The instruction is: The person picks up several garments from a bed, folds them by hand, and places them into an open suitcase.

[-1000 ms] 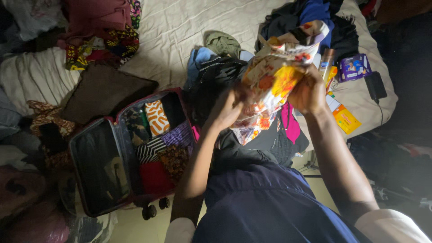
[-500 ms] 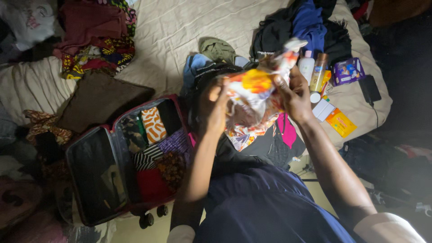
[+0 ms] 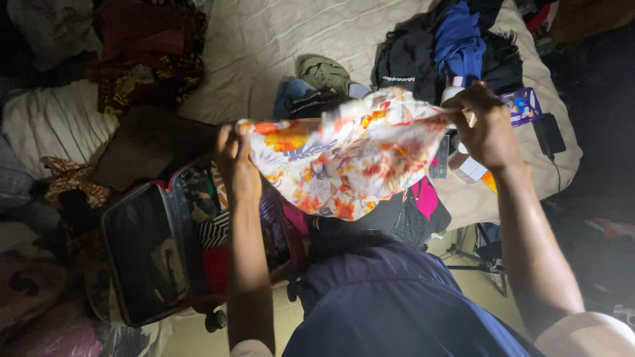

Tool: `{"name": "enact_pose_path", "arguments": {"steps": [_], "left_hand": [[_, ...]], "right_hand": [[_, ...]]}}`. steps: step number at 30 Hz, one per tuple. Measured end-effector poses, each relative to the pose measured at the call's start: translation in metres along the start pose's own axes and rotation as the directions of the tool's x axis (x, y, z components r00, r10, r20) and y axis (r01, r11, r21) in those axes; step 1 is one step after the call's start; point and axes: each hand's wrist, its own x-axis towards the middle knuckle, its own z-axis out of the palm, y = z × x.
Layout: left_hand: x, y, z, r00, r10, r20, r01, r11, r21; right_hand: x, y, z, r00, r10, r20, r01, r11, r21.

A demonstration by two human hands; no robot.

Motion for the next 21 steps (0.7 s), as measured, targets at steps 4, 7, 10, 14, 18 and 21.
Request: {"name": "enact_pose_path", "arguments": {"steps": [4,7,10,14,18,21], "left_hand": [[-0.018,0.011,0.002,0.982,0.159,-0.099,-0.177,0.961,-0.212],[-0.011,0.005,0.000,0.980,0.119,-0.160,-0.126,0.992,-0.031],[-0.009,-0.006,-0.005,0.987,0.055,-0.153,-0.062,0.997,-0.047],[-0.004,-0.018,-0.013,0.994,0.011,-0.109,-0.030,0.984,-0.175],[-0.003,-0.035,-0.012,0.970,-0.231,-0.070,0.205,0.942,-0.266],[-0.009,-0.035,-0.007,0.952,-0.295,-0.086,0.261,0.923,-0.284]], "right_hand": [[-0.017,-0.023,-0.002,0.974,0.159,-0.159,-0.153,0.987,0.049],[-0.021,-0.028,0.008,0.946,0.198,-0.258,-0.072,0.901,0.428],[-0.015,-0.027,0.018,0.935,0.263,-0.239,-0.199,0.944,0.262],[-0.021,-0.030,0.029,0.926,0.192,-0.326,-0.144,0.975,0.166],[-0.031,-0.008,0.045,0.911,0.314,-0.266,-0.336,0.941,-0.037],[-0.036,0.012,0.055,0.891,0.452,-0.047,-0.452,0.892,0.024]]}}
